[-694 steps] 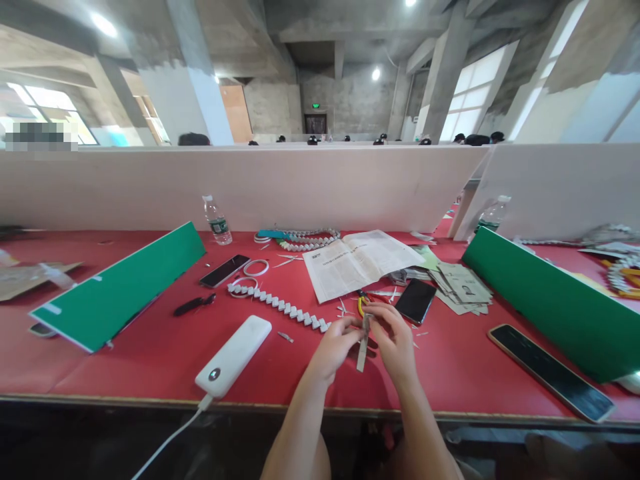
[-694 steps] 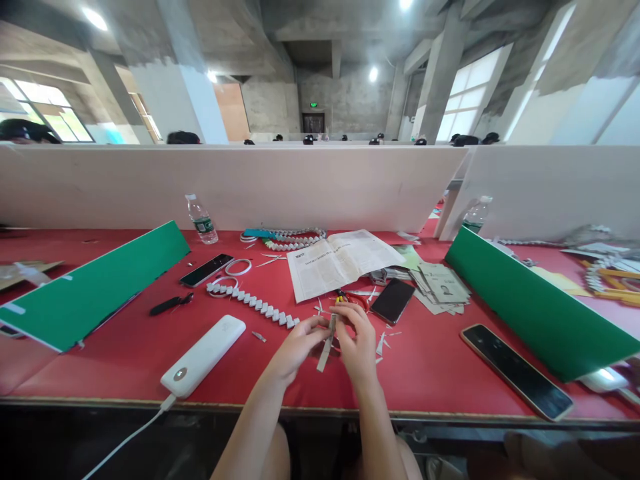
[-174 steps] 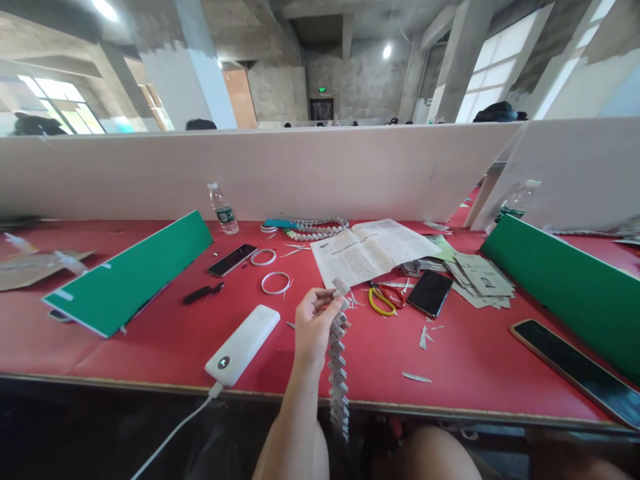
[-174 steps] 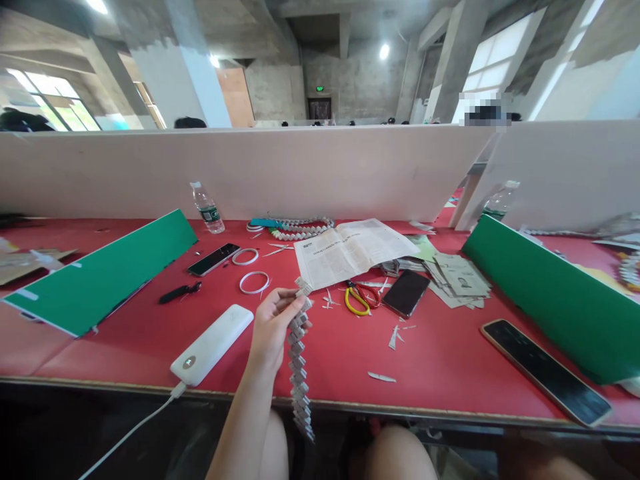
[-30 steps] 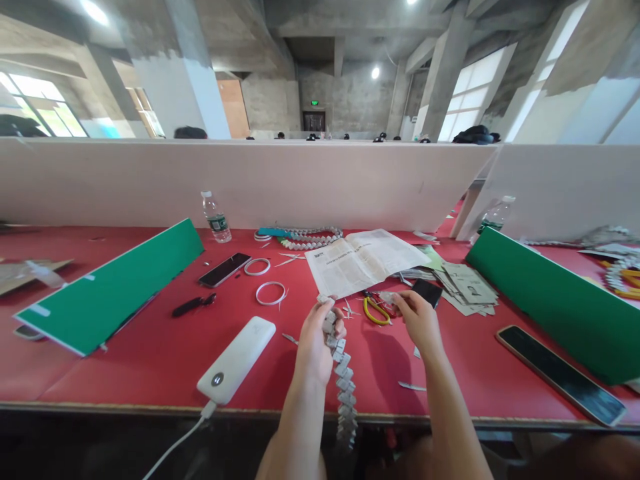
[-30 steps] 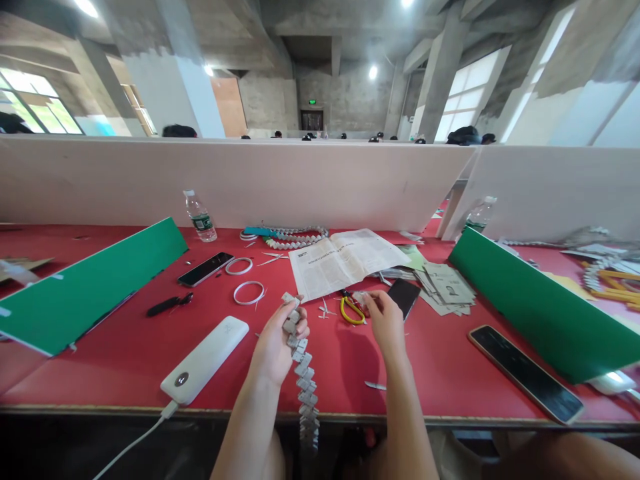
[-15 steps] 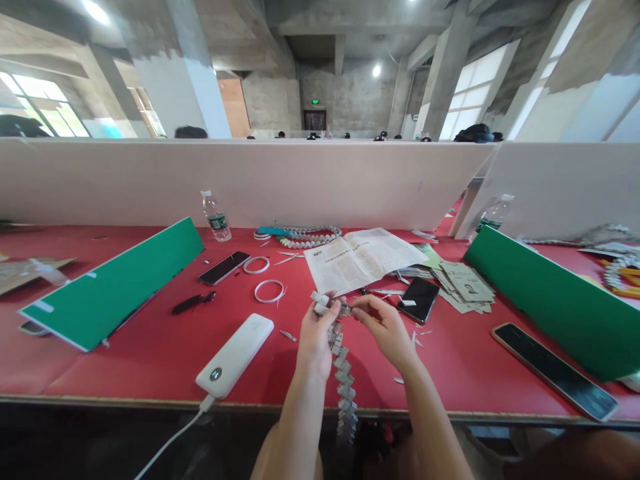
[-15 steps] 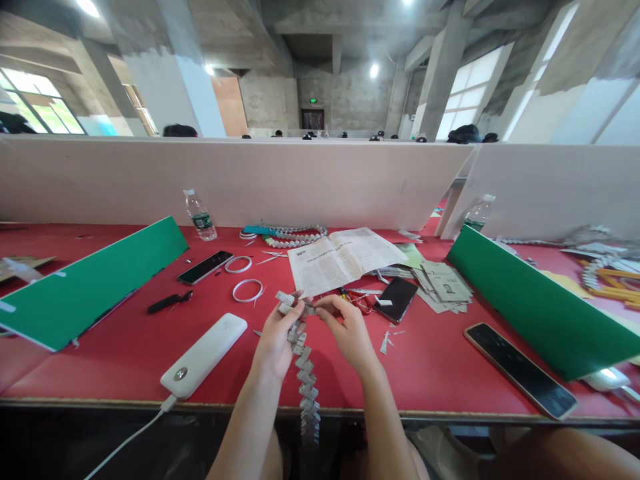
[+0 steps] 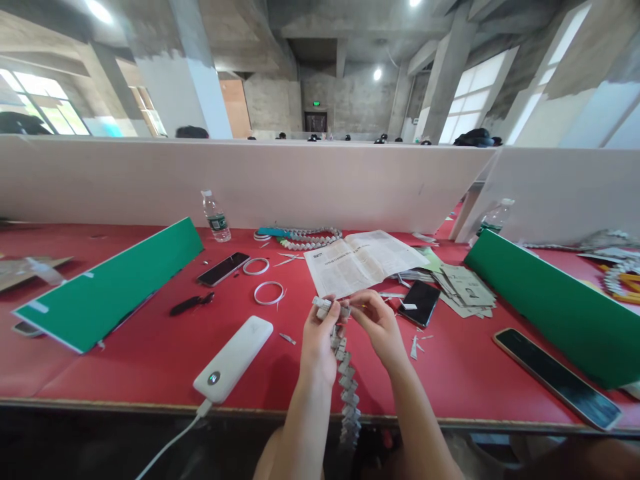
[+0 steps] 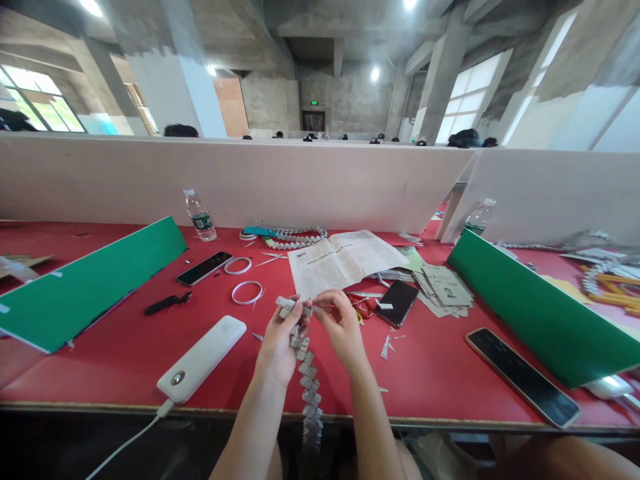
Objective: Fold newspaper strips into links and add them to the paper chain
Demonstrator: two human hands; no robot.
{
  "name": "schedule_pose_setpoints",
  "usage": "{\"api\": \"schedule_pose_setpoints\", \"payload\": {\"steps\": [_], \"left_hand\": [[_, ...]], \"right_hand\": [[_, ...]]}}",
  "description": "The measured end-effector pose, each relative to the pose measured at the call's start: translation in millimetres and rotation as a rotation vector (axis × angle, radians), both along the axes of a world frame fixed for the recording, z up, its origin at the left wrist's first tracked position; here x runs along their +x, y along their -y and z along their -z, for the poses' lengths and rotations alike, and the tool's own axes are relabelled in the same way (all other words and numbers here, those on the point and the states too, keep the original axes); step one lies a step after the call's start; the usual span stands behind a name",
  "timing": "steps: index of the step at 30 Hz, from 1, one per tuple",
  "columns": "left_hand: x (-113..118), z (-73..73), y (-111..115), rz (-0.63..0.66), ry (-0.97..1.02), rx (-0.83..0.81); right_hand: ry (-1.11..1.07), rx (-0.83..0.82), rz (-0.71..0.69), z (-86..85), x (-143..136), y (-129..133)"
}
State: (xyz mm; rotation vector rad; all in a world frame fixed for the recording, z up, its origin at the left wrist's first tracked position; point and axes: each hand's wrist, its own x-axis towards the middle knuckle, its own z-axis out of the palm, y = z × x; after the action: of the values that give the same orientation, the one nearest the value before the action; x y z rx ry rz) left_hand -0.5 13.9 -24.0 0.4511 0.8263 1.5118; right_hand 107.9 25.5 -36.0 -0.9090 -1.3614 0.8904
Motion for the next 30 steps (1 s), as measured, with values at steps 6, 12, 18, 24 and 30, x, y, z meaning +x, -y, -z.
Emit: {"api": "schedule_pose_setpoints", "payload": {"steps": [6, 12, 18, 24, 30], "left_hand": [[-2.6, -3.0, 1.8, -0.111, -0.108, -0.006], [-9.7, -7.7, 4.4, -0.193, -0.180, 0.073], [-13.6, -13.0, 6.8, -0.109, -0.195, 0.136], [-18.3, -12.8, 6.4, 0.000, -0.205, 0.166], [-17.2, -10.0, 5.3, -0.024, -0.134, 0.137]], "right_hand": [[-0.205, -0.166, -0.166, -3.3, -14.9, -2.1], [-0.196, -0.201, -0.209, -7.1, -21.1, 0.5], [-0.308, -0.181, -0.136, -4.9, -27.9, -2.9], [-0.423, -0.192, -0.176, -4.5, -29.6, -2.8], [-0.409, -0.164, -0.202, -6.5, -27.0, 0.3]]}}
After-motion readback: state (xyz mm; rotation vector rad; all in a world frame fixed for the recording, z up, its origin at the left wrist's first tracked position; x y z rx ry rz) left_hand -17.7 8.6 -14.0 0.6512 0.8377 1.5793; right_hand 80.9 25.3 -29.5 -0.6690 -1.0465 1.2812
